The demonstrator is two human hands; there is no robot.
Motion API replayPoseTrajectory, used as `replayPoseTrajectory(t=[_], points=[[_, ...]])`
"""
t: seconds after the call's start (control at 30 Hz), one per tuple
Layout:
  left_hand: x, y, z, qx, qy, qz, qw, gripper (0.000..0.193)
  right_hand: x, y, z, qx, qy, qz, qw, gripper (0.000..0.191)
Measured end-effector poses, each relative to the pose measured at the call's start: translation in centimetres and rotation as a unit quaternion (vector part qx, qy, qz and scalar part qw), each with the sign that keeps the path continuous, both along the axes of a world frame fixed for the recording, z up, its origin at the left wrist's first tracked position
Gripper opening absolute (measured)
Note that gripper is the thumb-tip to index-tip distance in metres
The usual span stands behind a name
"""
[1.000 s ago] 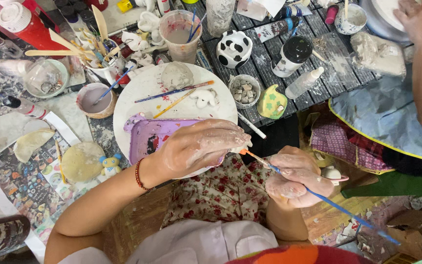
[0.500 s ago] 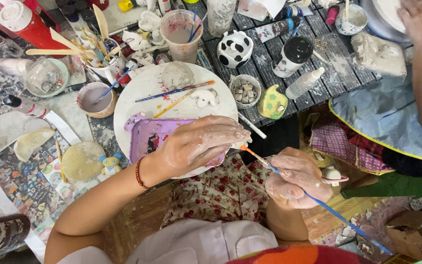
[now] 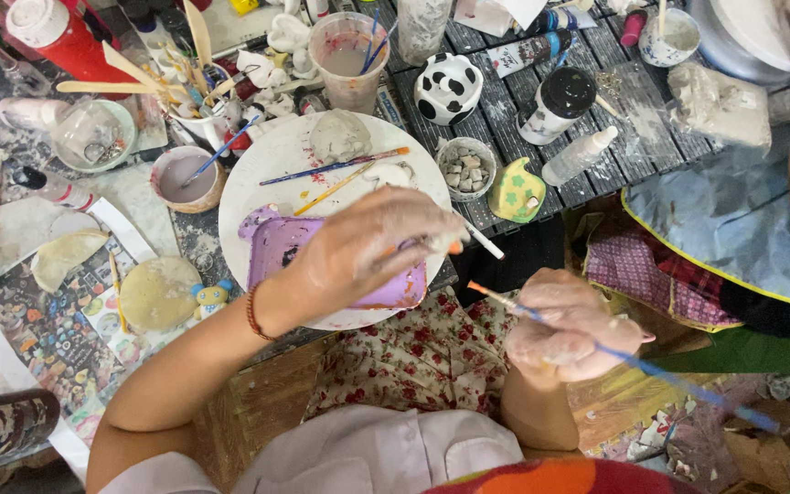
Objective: The person paints a small white ceramic figurine with orange paint using a fine brush. They repeatedly dip the brush into a purple paint palette and apply paint to the figurine's surface while holding it steady with the other hand.
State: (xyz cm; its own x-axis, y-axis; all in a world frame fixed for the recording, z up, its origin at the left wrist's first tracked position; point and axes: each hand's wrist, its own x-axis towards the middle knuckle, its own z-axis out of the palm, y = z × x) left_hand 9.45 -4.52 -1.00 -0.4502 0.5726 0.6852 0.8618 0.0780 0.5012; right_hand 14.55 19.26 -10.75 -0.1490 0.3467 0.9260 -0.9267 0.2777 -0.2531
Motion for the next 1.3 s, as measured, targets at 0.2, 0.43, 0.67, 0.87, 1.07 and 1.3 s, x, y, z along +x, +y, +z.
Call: replayPoseTrajectory(t=[0.2,0.43,0.67,0.87,1.07,1.3], points=[[-2.2,-2.7,1.7,-0.018,-0.115,0.045,0.992,0.046,0.1,-1.2,1.0,0.061,-0.298,0.159,0.939,0.019],[-4.4,-3.5,1.1,0.002,-0.234,0.064,0.970,0.052,-1.9,-3.9,1.7,0.266,-0.426,0.129,0.855,0.008],[-4.9,-2.7,-0.8,0.029,-0.263,0.042,0.964,0.056,-2.2,-5.0,1.4,0.330,-0.379,0.080,0.861,0.011],[-5.2,-2.4,-1.7,0.051,-0.310,0.037,0.949,0.055,-2.3,-5.0,1.2,0.336,-0.362,0.070,0.866,0.012],[-5.0,-2.1,-2.1,0.087,-0.358,0.003,0.929,0.054,-2.2,-4.7,0.6,0.317,-0.389,0.095,0.860,0.009],[-3.2,-0.8,-2.0,0.128,-0.406,-0.057,0.903,0.051,1.0,-0.7,0.3,0.002,-0.357,0.167,0.919,0.022]])
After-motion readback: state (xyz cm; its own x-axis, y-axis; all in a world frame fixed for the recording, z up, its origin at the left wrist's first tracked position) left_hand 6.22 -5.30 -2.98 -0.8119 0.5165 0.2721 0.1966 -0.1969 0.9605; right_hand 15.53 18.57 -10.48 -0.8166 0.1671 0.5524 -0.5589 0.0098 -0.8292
